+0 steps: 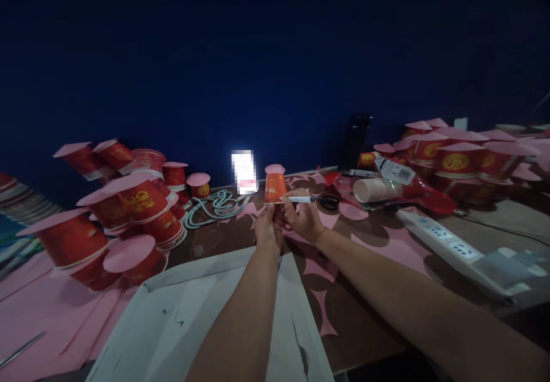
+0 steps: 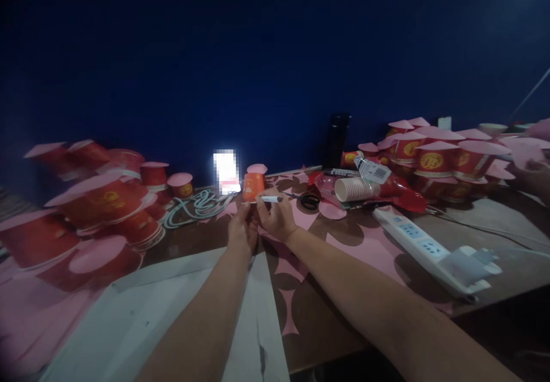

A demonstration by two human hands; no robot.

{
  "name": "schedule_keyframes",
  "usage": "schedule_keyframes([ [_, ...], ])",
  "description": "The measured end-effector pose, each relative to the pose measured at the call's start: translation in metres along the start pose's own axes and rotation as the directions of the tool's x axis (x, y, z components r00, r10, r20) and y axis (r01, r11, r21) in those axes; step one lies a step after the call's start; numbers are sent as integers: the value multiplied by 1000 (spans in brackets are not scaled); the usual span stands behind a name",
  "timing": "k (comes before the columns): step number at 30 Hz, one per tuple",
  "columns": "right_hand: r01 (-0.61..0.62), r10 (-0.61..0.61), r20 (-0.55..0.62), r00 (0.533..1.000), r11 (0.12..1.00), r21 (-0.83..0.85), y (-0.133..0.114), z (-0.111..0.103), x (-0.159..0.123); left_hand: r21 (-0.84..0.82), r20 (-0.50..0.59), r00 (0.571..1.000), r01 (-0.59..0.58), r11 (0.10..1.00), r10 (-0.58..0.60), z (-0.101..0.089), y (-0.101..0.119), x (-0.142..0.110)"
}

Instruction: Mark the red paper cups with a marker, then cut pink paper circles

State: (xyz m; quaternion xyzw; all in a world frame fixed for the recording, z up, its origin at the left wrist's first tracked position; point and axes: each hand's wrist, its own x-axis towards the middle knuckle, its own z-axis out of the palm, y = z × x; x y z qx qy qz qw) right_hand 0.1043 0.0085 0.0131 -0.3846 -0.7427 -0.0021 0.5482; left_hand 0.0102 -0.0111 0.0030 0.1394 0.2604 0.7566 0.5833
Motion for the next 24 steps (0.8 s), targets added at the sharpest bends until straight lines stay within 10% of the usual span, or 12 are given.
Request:
schedule_keyframes([
  [24, -21, 21, -5, 1000, 999, 26, -4, -1, 1, -53, -16, 1000, -16, 998, 15, -2, -1, 4],
])
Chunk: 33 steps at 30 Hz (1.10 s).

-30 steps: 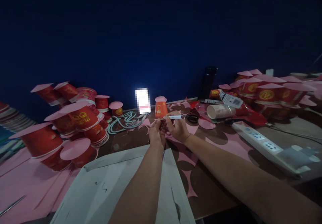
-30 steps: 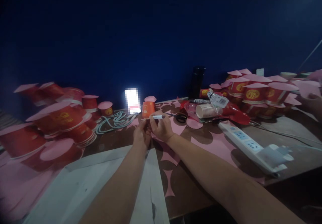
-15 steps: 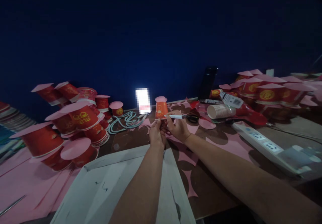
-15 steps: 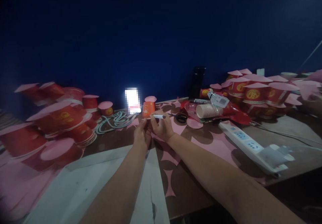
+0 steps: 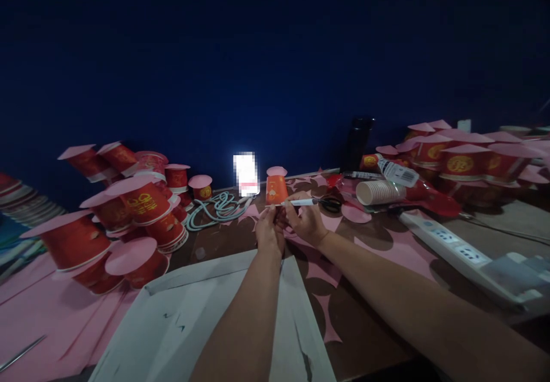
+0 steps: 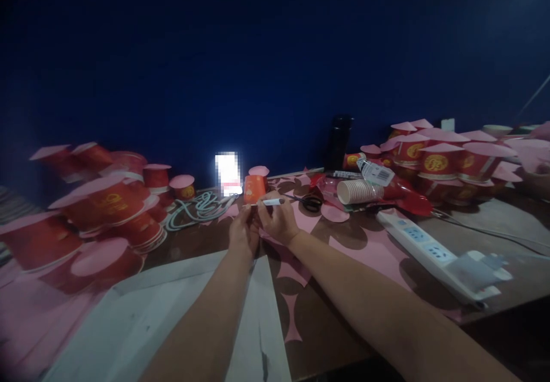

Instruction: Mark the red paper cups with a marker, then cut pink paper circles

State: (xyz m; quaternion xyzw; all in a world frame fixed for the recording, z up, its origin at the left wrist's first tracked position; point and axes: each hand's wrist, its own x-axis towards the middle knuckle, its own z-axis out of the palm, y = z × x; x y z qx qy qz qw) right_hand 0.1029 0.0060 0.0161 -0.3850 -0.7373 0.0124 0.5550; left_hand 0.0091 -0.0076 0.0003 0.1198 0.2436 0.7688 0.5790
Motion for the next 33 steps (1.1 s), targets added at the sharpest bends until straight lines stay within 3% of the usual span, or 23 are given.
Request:
schedule_keyframes([
  [6, -12, 12, 0, 1000, 1000, -3, 3, 1, -2, 65, 30, 1000, -2, 998, 0, 0, 1, -2],
  [14, -33, 33, -8, 999, 999, -9, 2, 1, -2, 6, -62, 997, 48, 999, -47, 2, 3, -1],
  [33, 2, -2, 7, 1000, 1000, 3, 0, 0, -1, -19, -64, 997, 45, 999, -46, 4, 3, -2],
])
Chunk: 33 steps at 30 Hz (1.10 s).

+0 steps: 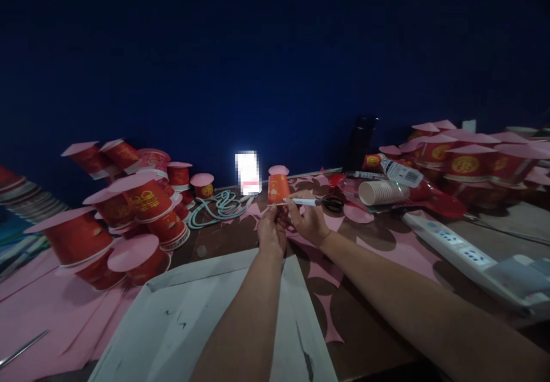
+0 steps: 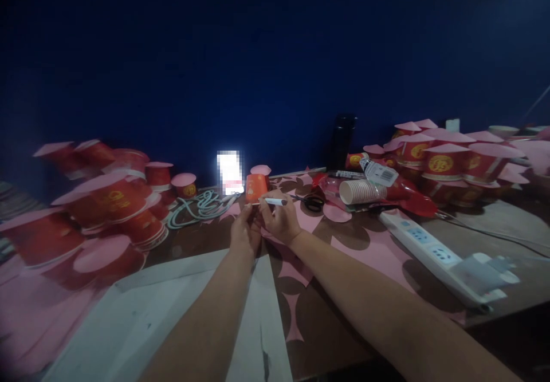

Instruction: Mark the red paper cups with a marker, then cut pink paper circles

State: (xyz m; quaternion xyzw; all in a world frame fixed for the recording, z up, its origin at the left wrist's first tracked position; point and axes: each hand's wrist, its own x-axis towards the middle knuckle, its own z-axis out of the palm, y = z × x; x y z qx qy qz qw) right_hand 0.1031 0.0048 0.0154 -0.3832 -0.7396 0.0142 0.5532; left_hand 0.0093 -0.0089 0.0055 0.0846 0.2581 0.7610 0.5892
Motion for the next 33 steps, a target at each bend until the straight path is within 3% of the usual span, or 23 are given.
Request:
schedule_keyframes([
  [9, -37, 40, -47, 998, 997, 63, 3, 1, -1, 17, 8, 1000, 24, 1000, -24, 0, 2, 0],
  [33, 40, -43, -53, 998, 998, -41, 3, 2, 1, 21, 49, 999, 4, 1000, -5, -2, 1, -3],
])
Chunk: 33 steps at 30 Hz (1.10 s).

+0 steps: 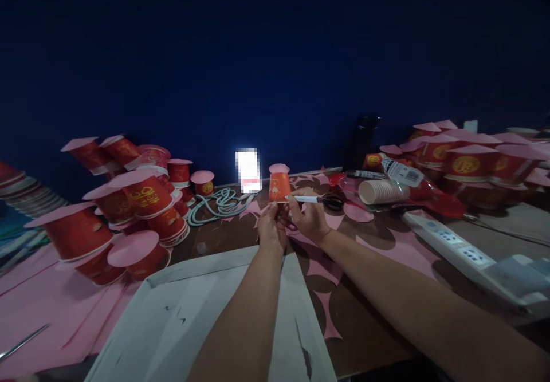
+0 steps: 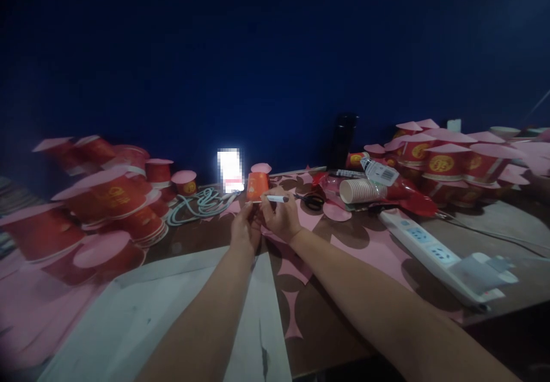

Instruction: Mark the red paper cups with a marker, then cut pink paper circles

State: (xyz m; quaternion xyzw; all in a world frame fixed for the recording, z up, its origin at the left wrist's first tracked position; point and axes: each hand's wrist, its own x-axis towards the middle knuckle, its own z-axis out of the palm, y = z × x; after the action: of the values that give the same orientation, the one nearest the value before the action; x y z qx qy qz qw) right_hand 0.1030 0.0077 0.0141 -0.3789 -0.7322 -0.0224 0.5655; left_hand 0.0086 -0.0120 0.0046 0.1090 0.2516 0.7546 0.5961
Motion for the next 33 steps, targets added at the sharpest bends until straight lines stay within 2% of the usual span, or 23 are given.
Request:
schedule_keyframes([
  [8, -10, 10, 29, 1000, 1000, -1, -1, 0, -1, -32, -67, 998, 3, 999, -5, 2, 1, 2],
  [19, -7, 8, -23, 1000, 1000, 10, 0, 0, 0, -9, -30, 1000, 7, 1000, -8, 2, 1, 0],
  [25, -36, 34, 35, 999, 998, 44, -2, -3, 0, -48, -73, 997, 29, 998, -32, 2, 2, 2],
  [29, -61, 60, 15, 998, 997, 47, -3, -3, 1, -32, -46, 998, 49, 998, -51, 2, 3, 1],
  [33, -68, 66, 34, 997, 996, 53, -2, -2, 0, -38, -69, 996, 49, 998, -52, 2, 2, 2],
])
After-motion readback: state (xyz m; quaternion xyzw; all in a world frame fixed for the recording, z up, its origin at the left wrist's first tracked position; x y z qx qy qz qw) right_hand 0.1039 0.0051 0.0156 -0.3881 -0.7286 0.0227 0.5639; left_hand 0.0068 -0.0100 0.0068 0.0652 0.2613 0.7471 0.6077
